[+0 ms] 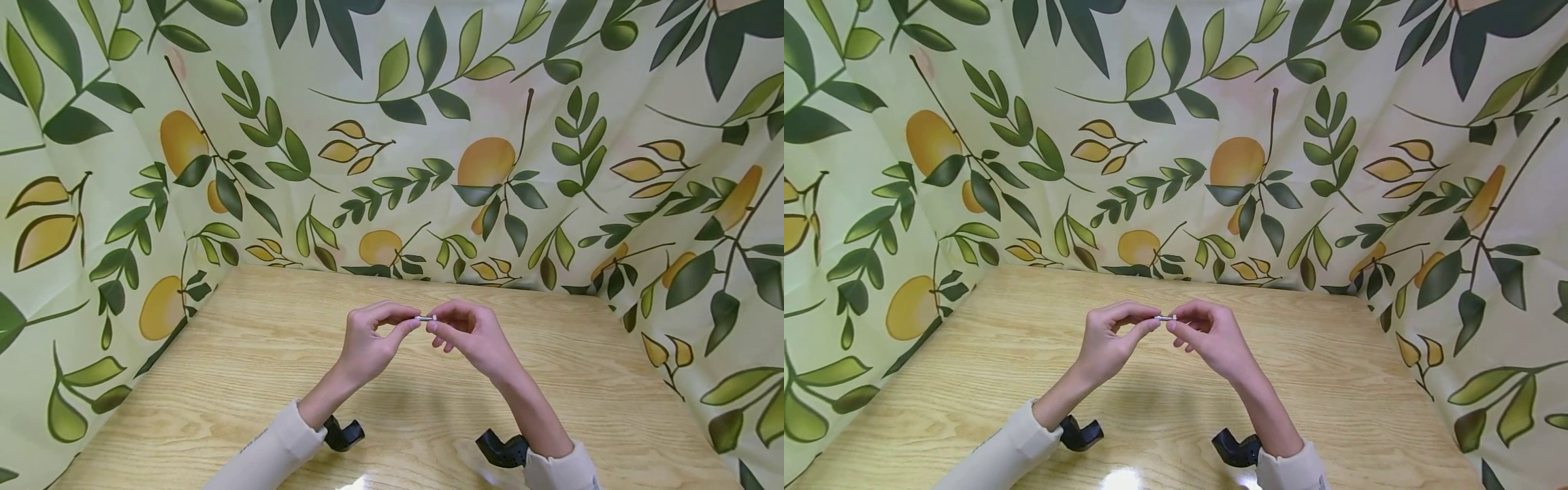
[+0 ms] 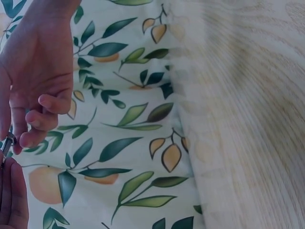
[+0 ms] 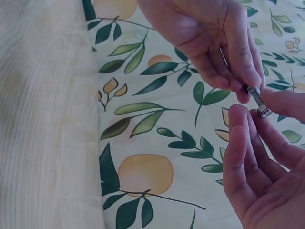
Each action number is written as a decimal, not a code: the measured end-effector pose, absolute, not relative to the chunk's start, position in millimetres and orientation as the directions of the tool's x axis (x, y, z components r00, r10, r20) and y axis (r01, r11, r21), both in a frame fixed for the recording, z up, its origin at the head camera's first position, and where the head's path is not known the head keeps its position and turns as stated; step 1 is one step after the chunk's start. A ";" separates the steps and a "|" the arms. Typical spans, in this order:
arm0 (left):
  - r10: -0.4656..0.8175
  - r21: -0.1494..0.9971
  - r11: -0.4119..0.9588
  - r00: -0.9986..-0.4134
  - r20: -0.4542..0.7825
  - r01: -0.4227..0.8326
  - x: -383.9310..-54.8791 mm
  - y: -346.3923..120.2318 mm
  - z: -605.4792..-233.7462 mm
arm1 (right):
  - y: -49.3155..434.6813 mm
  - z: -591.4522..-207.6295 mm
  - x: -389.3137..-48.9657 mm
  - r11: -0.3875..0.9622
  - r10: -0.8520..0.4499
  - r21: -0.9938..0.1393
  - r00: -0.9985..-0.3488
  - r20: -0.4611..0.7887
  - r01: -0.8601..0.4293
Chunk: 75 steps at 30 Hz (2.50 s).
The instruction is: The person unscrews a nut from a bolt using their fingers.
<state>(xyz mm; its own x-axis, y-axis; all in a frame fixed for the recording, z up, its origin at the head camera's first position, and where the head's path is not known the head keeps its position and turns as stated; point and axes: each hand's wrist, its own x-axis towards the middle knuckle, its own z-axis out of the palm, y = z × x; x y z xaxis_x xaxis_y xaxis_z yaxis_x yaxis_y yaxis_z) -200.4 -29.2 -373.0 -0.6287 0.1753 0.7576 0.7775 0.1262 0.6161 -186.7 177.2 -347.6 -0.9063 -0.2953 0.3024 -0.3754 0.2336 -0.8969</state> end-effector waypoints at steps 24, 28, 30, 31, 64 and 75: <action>0.167 0.606 0.140 -0.622 0.765 0.783 -201.3 -29.6 -375.4 | 176.6 -349.0 -186.9 0.197 -0.302 -0.892 -0.891 0.339 -0.406; 0.168 0.613 0.140 -0.629 0.759 0.777 -201.5 -29.7 -375.5 | 176.6 -349.3 -188.0 0.202 -0.299 -0.888 -0.889 0.346 -0.413; 0.170 0.616 0.139 -0.632 0.756 0.775 -201.4 -29.8 -375.3 | 176.8 -348.7 -188.0 0.222 -0.294 -0.894 -0.901 0.320 -0.390; 0.171 0.617 0.140 -0.633 0.755 0.774 -201.3 -29.8 -375.2 | 176.8 -348.0 -187.8 0.234 -0.292 -0.898 -0.907 0.302 -0.374; 0.164 0.620 0.129 -0.633 0.756 0.774 -200.0 -29.1 -374.8 | 177.1 -348.7 -186.6 0.207 -0.317 -0.892 -0.890 0.327 -0.401; 0.164 0.614 0.126 -0.627 0.762 0.779 -199.8 -27.9 -373.8 | 178.8 -348.6 -187.1 0.229 -0.311 -0.893 -0.899 0.309 -0.386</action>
